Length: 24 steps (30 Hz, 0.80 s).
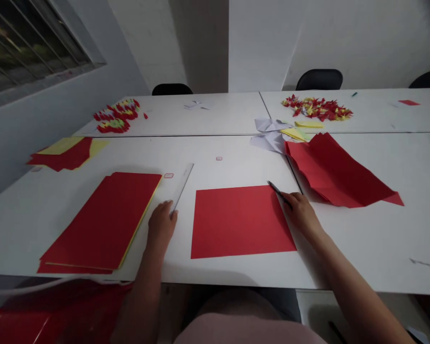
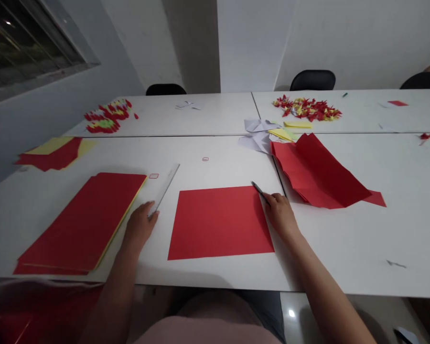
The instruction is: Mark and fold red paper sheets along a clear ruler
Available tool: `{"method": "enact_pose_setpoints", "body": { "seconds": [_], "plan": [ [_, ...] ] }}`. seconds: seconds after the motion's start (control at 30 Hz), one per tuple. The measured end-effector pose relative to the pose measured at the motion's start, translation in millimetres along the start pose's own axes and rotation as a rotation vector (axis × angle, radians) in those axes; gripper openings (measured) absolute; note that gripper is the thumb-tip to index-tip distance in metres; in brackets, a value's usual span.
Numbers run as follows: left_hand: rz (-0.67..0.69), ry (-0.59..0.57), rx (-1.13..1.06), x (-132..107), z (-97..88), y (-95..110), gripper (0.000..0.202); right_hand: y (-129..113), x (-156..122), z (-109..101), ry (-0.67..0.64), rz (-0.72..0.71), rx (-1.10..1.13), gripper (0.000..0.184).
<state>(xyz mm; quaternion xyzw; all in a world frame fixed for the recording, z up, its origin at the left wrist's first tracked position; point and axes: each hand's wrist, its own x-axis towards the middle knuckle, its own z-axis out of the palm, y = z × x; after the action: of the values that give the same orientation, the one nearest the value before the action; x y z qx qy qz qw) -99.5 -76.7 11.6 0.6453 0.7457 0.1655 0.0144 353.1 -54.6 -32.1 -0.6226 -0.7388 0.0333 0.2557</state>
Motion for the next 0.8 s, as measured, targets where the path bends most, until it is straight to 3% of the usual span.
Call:
{"method": "enact_pose_setpoints", "body": {
  "seconds": [0.23,0.33,0.43,0.5,0.6,0.7,0.8],
  "plan": [
    [0.009,-0.03,0.093,10,-0.6,-1,0.048,9,9,-4,0.004,0.048,0.038,0.047],
    [-0.01,-0.067,0.065,18,-5.9,-1,0.052,6,9,-12,0.005,0.111,0.191,0.044],
    [-0.052,-0.118,-0.021,21,-11.8,1,0.058,-2,5,-24,-0.082,0.242,0.494,0.044],
    [-0.076,-0.143,-0.136,19,-15.8,3,0.059,-8,2,-35,-0.163,0.345,0.811,0.046],
    [-0.115,-0.148,-0.377,11,-22.0,9,0.048,-16,-3,-48,-0.143,0.481,1.152,0.044],
    [-0.167,-0.086,-0.626,-2,-25.1,27,0.04,-34,-11,-56,-0.093,0.521,1.271,0.039],
    [-0.228,0.105,-0.937,-20,-19.2,66,0.046,-69,-20,-58,-0.045,0.385,1.26,0.025]
  ]
}}
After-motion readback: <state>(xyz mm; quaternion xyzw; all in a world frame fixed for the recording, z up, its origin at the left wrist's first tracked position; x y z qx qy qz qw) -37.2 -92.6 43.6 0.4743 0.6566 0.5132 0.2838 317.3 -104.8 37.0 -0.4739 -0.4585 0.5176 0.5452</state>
